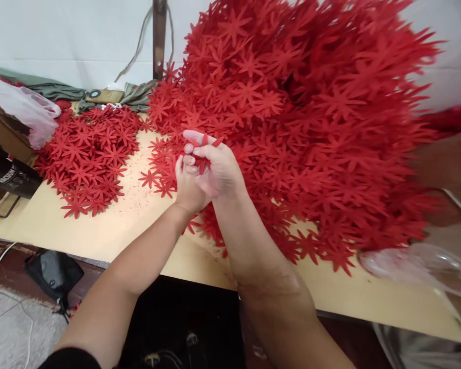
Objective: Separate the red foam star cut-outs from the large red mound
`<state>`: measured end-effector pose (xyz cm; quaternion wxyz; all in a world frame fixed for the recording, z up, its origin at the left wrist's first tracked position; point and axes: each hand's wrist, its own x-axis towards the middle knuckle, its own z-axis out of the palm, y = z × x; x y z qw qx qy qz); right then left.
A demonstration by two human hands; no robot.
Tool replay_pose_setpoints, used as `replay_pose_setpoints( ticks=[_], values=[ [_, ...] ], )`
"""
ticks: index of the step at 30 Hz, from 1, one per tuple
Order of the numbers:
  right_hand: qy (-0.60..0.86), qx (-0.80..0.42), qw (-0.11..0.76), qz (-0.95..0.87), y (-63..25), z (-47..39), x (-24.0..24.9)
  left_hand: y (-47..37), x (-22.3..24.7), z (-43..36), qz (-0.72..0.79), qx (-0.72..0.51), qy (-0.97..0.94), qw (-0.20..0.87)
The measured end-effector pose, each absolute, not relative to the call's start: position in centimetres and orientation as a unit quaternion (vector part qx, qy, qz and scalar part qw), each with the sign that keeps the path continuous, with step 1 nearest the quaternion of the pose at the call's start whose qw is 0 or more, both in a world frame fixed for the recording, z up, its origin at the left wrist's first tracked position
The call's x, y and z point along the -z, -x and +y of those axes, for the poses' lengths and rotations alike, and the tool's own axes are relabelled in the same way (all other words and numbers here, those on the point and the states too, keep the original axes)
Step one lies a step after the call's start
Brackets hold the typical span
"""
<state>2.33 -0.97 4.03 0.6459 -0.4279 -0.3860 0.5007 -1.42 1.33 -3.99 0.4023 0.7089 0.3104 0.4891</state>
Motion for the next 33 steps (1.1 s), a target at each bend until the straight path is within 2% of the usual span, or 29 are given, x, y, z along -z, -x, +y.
replay_pose_setpoints(
  ticks=[4,7,12,16,22,33],
  values=[
    [0.405,-0.535,0.67,-0.318,-4.6,-2.2,-3.7,2.8,3.3,1.6,0.369,-0.478,-0.767,0.218],
    [0.403,-0.553,0.68,-0.265,-5.9,-3.0,-2.9,3.6,3.1,2.3,0.376,-0.52,-0.747,0.175],
    [0.397,-0.569,0.68,-0.237,-7.0,-3.5,-1.6,3.4,2.6,2.2,0.32,-0.577,-0.722,0.208],
    [0.4,-0.614,0.632,-0.253,-7.5,-3.3,-0.9,3.0,2.2,1.1,0.278,-0.558,-0.742,0.248],
    [0.38,-0.648,0.612,-0.246,-8.1,-3.2,-0.5,2.7,2.1,0.6,0.251,-0.541,-0.749,0.288],
    [0.409,-0.575,0.677,-0.21,-6.2,-3.8,-0.9,2.2,2.6,0.6,0.257,-0.551,-0.711,0.354]
  ],
)
